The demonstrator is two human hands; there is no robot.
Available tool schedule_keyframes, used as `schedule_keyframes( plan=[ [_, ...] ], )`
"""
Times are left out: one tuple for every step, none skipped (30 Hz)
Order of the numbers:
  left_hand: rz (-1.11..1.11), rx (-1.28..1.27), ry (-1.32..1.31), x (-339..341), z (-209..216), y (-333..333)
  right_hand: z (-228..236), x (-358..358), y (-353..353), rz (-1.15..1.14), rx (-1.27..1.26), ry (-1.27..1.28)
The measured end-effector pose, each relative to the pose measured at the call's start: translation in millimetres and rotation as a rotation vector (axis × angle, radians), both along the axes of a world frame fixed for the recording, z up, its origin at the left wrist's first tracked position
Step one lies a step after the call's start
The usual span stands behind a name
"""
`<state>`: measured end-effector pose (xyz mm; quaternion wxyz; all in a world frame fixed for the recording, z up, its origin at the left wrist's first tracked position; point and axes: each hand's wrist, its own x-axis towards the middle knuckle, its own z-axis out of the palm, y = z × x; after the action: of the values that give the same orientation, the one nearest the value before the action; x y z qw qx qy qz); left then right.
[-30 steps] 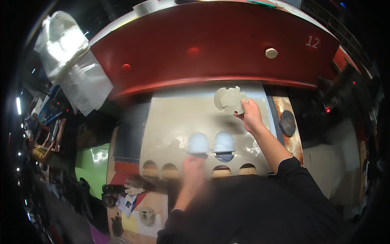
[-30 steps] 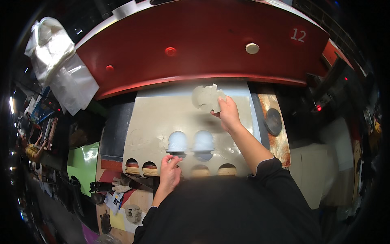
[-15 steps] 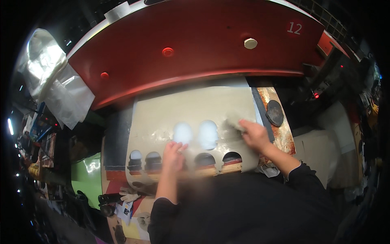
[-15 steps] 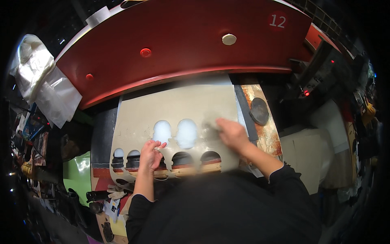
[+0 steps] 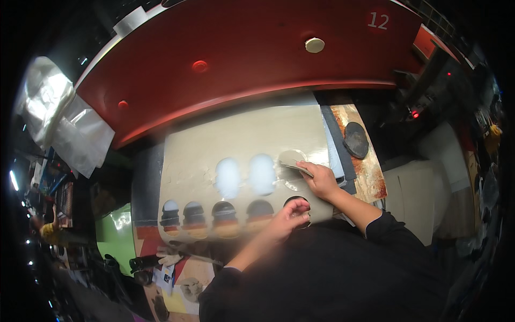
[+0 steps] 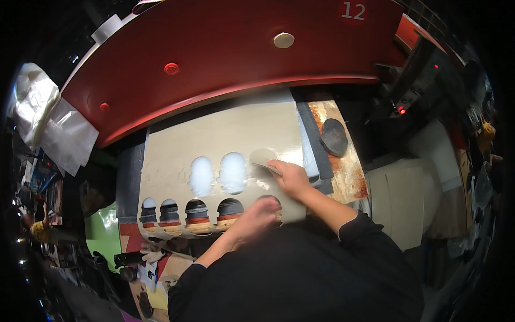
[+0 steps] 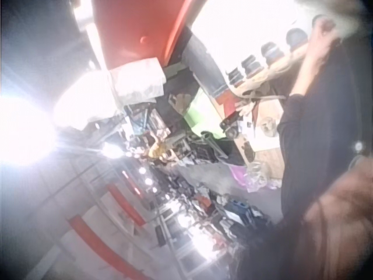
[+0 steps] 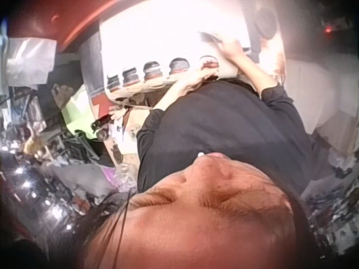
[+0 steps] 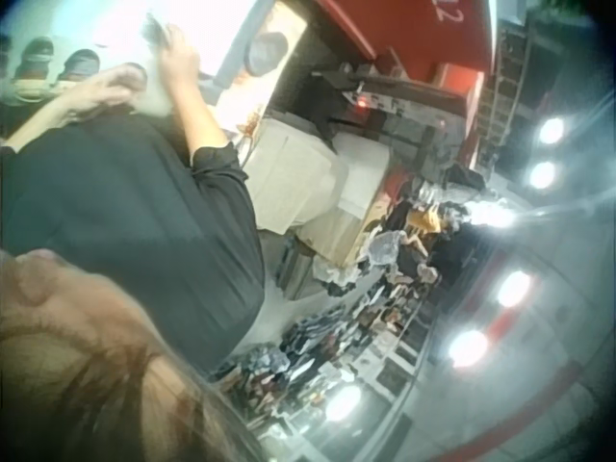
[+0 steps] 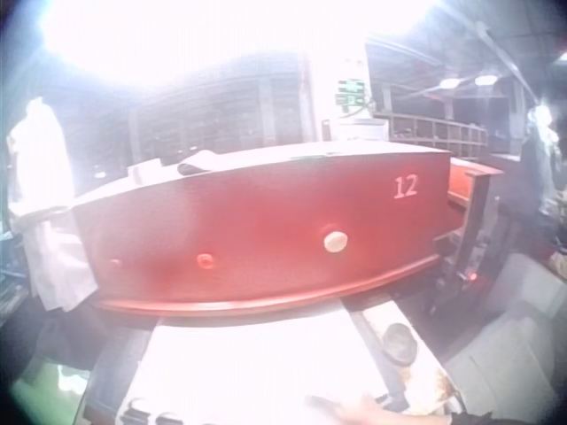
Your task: The person wipes a flat machine surface with a cloth, repeatedly rubbing and lifting the cloth to clean the area. They then remove a perforated sheet and place a new flat sheet onto the machine, continuing to wipe the surface.
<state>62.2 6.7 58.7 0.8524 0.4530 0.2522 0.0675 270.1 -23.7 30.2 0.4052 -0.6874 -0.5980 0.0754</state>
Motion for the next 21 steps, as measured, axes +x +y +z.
schedule_keyframes(
  plan=[
    [0.102, -0.125, 0.008, 7, -8, -1, -1, 0, 0, 0.003, -0.031, -0.015],
    [0.217, -0.226, -0.077, 10, -14, 1, -1, 1, 0, 0.009, -0.007, -0.031],
    [0.237, -0.294, -0.215, 11, -19, -3, -1, 1, 0, 0.017, 0.035, -0.044],
    [0.282, -0.372, -0.273, 12, -24, -6, 0, 1, 0, 0.035, 0.053, -0.057],
    [0.335, -0.461, -0.268, 13, -27, -6, 0, 1, -1, 0.033, 0.017, -0.057],
    [0.327, -0.519, -0.340, 12, -30, -6, 2, 2, -1, 0.039, 0.011, -0.058],
    [0.296, -0.521, -0.385, 13, -32, -4, 3, 2, -2, 0.046, 0.002, -0.060],
    [0.258, -0.531, -0.436, 15, -33, -1, 4, 3, -3, 0.080, 0.020, -0.087],
    [0.238, -0.539, -0.483, 16, -34, 1, 6, 4, -5, 0.116, 0.035, -0.117],
    [0.212, -0.555, -0.481, 17, -34, 3, 8, 5, -6, 0.153, 0.050, -0.149],
    [0.207, -0.568, -0.474, 16, -34, 5, 10, 6, -6, 0.161, 0.054, -0.167],
    [0.205, -0.582, -0.478, 16, -33, 6, 12, 6, -6, 0.170, 0.057, -0.183],
    [0.208, -0.564, -0.471, 16, -33, 7, 14, 6, -6, 0.180, 0.057, -0.196],
    [0.213, -0.545, -0.477, 16, -32, 8, 16, 8, -5, 0.178, 0.011, -0.168],
    [0.209, -0.529, -0.496, 16, -31, 8, 19, 8, -3, 0.187, -0.025, -0.147],
    [0.208, -0.504, -0.491, 17, -30, 10, 22, 9, -1, 0.194, -0.062, -0.126],
    [0.196, -0.483, -0.499, 18, -29, 12, 24, 10, 0, 0.190, -0.129, -0.107],
    [0.183, -0.462, -0.510, 19, -29, 13, 27, 10, 2, 0.196, -0.099, -0.083],
    [0.172, -0.434, -0.492, 20, -29, 15, 31, 11, 3, 0.195, -0.152, -0.060],
    [0.161, -0.405, -0.473, 21, -29, 18, 35, 10, 4, 0.187, -0.228, -0.038],
    [0.151, -0.378, -0.455, 21, -29, 19, 38, 10, 5, 0.179, -0.277, -0.016]
  ],
)
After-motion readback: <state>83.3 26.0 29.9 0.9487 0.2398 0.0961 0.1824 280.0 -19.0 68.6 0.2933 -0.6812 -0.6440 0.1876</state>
